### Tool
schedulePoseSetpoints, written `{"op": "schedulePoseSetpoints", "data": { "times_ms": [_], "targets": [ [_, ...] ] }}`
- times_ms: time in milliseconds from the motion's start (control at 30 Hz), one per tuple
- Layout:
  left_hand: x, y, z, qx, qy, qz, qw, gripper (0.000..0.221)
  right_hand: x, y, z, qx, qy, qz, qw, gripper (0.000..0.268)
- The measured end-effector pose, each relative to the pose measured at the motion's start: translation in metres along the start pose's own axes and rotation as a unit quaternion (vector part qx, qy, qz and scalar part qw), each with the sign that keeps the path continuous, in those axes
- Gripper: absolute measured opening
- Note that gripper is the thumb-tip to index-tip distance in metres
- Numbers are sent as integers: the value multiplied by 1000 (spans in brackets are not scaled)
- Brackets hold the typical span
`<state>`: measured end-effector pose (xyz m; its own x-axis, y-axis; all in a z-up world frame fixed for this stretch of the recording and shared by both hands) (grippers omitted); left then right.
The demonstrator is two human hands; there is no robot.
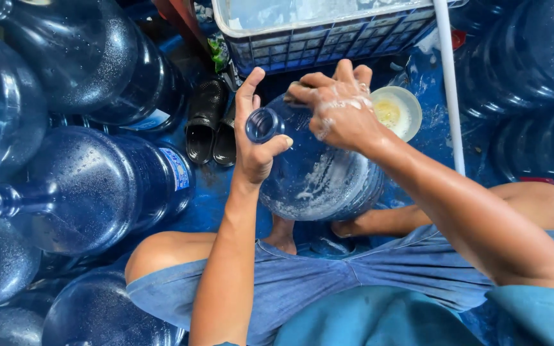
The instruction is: Manually scrubbing the exterior of a large blue plastic water jug using a sponge and soapy water.
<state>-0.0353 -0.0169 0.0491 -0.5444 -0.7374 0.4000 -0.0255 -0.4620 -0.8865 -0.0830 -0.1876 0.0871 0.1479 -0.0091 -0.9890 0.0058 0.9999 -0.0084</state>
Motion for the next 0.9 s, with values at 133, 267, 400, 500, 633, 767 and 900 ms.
{"op": "schedulePoseSetpoints", "data": {
  "times_ms": [133,267,400,500,633,767,900],
  "targets": [
    [-3,-3,-5,3,-17,26,1000,106,19,-14,11,-108,40,97,989,67],
    [-4,-6,-2,-5,-19,21,1000,104,21,-21,8,-44,-7,12,999,75],
    [-7,-8,-6,-4,-25,8,1000,104,-42,25,-42,-47,-61,20,997,71],
    [-10,-13,-5,-13,-38,58,997,101,-61,31,-74,-33,-71,44,996,57],
    [1,-14,0,7,-8,145,989,80,-65,55,-95,62,-108,-60,990,63],
    [8,-23,3,15,-52,199,979,66,-48,64,-110,-12,-67,33,997,76],
    [17,-31,6,23,-65,217,974,44,-57,58,-92,87,-139,-12,986,60]
  ]
}}
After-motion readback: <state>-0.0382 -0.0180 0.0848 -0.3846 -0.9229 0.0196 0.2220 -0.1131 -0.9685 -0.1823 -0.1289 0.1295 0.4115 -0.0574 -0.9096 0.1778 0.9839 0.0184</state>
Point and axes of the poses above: each hand's wrist, its own z-axis towards the middle knuckle, its own x-axis out of the palm, y = z × x, the point moved 1 cm from there along z, towards the middle knuckle, and after that the axes turned 12 degrees about -z, right-handed, at the moved point
